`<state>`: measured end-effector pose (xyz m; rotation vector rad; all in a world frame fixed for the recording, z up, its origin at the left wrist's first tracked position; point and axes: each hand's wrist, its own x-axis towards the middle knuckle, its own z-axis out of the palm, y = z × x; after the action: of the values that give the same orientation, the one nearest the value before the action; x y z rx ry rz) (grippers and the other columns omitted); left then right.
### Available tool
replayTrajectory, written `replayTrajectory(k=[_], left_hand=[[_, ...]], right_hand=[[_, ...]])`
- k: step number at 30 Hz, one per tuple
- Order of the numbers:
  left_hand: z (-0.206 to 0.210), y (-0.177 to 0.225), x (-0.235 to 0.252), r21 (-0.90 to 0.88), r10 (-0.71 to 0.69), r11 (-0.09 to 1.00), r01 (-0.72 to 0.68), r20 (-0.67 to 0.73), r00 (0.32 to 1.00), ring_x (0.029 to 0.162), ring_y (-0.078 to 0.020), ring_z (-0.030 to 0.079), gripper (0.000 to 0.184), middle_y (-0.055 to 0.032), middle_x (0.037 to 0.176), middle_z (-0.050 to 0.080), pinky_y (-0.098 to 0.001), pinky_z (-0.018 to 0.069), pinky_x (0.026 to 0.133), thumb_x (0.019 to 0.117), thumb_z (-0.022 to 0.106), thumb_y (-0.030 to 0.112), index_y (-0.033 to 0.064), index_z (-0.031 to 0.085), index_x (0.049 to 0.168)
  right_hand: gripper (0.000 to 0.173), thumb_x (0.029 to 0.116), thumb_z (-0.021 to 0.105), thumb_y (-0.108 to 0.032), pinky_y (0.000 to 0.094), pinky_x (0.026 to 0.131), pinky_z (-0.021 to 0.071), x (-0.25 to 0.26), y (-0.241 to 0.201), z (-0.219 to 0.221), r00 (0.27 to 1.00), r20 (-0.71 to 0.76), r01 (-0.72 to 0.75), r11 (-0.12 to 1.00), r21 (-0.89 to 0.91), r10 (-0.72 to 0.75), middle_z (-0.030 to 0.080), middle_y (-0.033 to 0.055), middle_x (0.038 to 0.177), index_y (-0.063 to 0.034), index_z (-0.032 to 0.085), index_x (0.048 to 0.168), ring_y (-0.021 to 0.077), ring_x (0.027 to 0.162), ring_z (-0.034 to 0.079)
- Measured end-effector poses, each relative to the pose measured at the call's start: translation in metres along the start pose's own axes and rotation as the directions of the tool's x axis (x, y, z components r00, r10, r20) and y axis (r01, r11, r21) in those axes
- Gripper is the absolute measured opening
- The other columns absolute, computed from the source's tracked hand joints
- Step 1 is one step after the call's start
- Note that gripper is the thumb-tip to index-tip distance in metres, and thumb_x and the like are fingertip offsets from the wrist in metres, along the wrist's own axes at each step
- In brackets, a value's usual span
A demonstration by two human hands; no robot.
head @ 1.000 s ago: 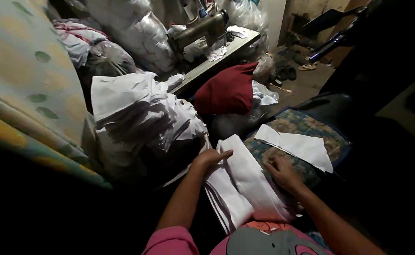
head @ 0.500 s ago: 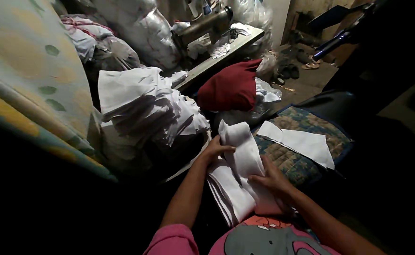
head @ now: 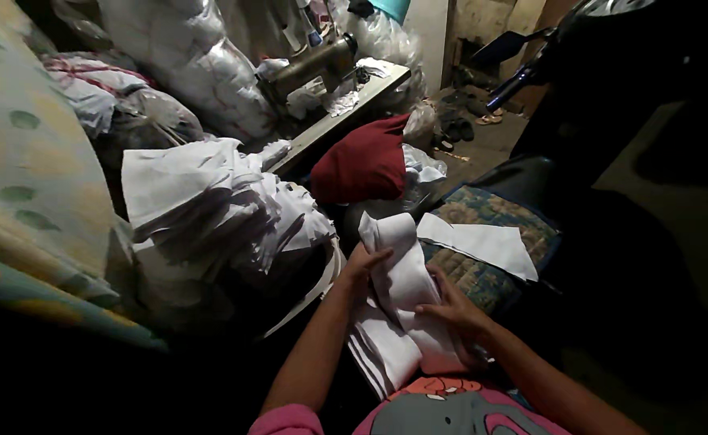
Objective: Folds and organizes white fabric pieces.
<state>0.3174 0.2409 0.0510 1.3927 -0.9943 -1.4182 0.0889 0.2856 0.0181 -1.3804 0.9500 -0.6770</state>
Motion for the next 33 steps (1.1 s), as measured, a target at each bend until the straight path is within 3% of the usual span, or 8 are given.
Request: replayTrajectory(k=[2,7,11,15,22,26,29,33], left_hand=[[0.003,0.000,0.004,0.023,0.054,0.998,-0.053,-0.052,0.997,0.103,-0.0177,0.069,0.070,-0.0177,0.116,0.067,-0.0345,0.0591,0.092,0.0800,0.082,0.004,-0.0087,0.044,0.137],[0.027,0.022,-0.013,-0.155,0.171,0.969,-0.192,-0.139,0.975,0.092,-0.0121,0.069,0.058,-0.0121,0.105,0.067,-0.0295,0.0605,0.083,0.0804,0.071,0.000,-0.0087,0.043,0.131],[0.057,0.043,-0.033,-0.173,0.222,0.957,-0.234,-0.083,0.971,0.094,-0.0077,0.068,0.060,-0.0085,0.105,0.067,-0.0261,0.0591,0.085,0.0773,0.073,-0.004,-0.0088,0.045,0.130],[0.080,0.058,-0.038,-0.223,0.255,0.941,-0.253,-0.017,0.967,0.091,-0.0066,0.068,0.052,-0.0058,0.100,0.068,-0.0251,0.0591,0.084,0.0791,0.073,-0.002,-0.0070,0.048,0.125],[0.095,0.083,-0.008,-0.418,0.295,0.856,-0.304,-0.087,0.952,0.082,-0.0097,0.069,0.023,-0.0021,0.094,0.070,-0.0304,0.0600,0.072,0.0997,0.059,0.013,0.0097,0.057,0.122],[0.080,0.078,0.028,-0.455,0.241,0.837,-0.304,-0.192,0.951,0.092,-0.0158,0.070,0.033,-0.0064,0.106,0.070,-0.0379,0.0608,0.080,0.1010,0.061,0.024,0.0114,0.055,0.131],[0.065,0.033,0.056,-0.381,-0.003,0.916,-0.128,-0.326,0.945,0.094,-0.0216,0.068,0.042,-0.0121,0.109,0.069,-0.0427,0.0587,0.080,0.0970,0.069,0.030,0.0073,0.058,0.131],[0.056,-0.018,0.074,-0.396,-0.204,0.918,-0.021,-0.517,0.831,0.111,-0.0319,0.064,0.053,-0.0248,0.125,0.063,-0.0493,0.0551,0.093,0.0979,0.069,0.020,-0.0045,0.047,0.140]], right_hand=[[0.097,0.0754,0.085,-0.014,0.0373,0.099,0.0564,-0.005,-0.002,0.000,0.999,-0.032,0.003,1.000,0.028,-0.003,0.060,0.0192,0.134,-0.0003,0.029,0.154,0.0200,0.116,0.066],[0.112,0.0689,0.087,-0.016,0.0367,0.093,0.0601,-0.024,-0.004,-0.011,0.985,-0.136,-0.078,0.978,0.195,0.106,0.058,0.0143,0.138,-0.0102,0.021,0.159,0.0175,0.115,0.066],[0.117,0.0611,0.089,-0.019,0.0333,0.094,0.0599,-0.050,0.007,-0.020,0.982,-0.140,-0.097,0.974,0.205,0.127,0.062,0.0090,0.132,-0.0038,0.024,0.156,0.0131,0.114,0.067],[0.085,0.0698,0.086,-0.012,0.0293,0.091,0.0613,-0.071,-0.002,-0.029,0.972,-0.219,-0.028,0.966,0.256,0.087,0.070,0.0025,0.118,-0.0008,0.043,0.142,0.0094,0.106,0.070],[0.091,0.0804,0.081,-0.041,0.0231,0.093,0.0583,-0.068,-0.070,-0.115,0.993,-0.074,0.094,0.994,0.049,-0.090,0.065,-0.0073,0.127,-0.0095,0.034,0.151,0.0009,0.110,0.065],[0.085,0.0778,0.079,-0.029,0.0315,0.088,0.0607,-0.044,-0.063,-0.135,0.991,-0.086,-0.114,0.989,-0.093,0.106,0.066,0.0055,0.122,-0.0073,0.039,0.150,0.0099,0.102,0.069],[0.065,0.0905,0.073,-0.019,0.0442,0.087,0.0570,-0.019,-0.013,-0.131,0.948,-0.160,-0.296,0.946,-0.135,0.274,0.065,0.0206,0.116,-0.0006,0.044,0.145,0.0246,0.097,0.067],[0.089,0.0810,0.085,-0.034,0.0575,0.105,0.0487,-0.008,0.025,-0.118,0.929,-0.193,-0.363,0.876,-0.319,0.315,0.062,0.0287,0.130,-0.0010,0.039,0.150,0.0399,0.121,0.062]])
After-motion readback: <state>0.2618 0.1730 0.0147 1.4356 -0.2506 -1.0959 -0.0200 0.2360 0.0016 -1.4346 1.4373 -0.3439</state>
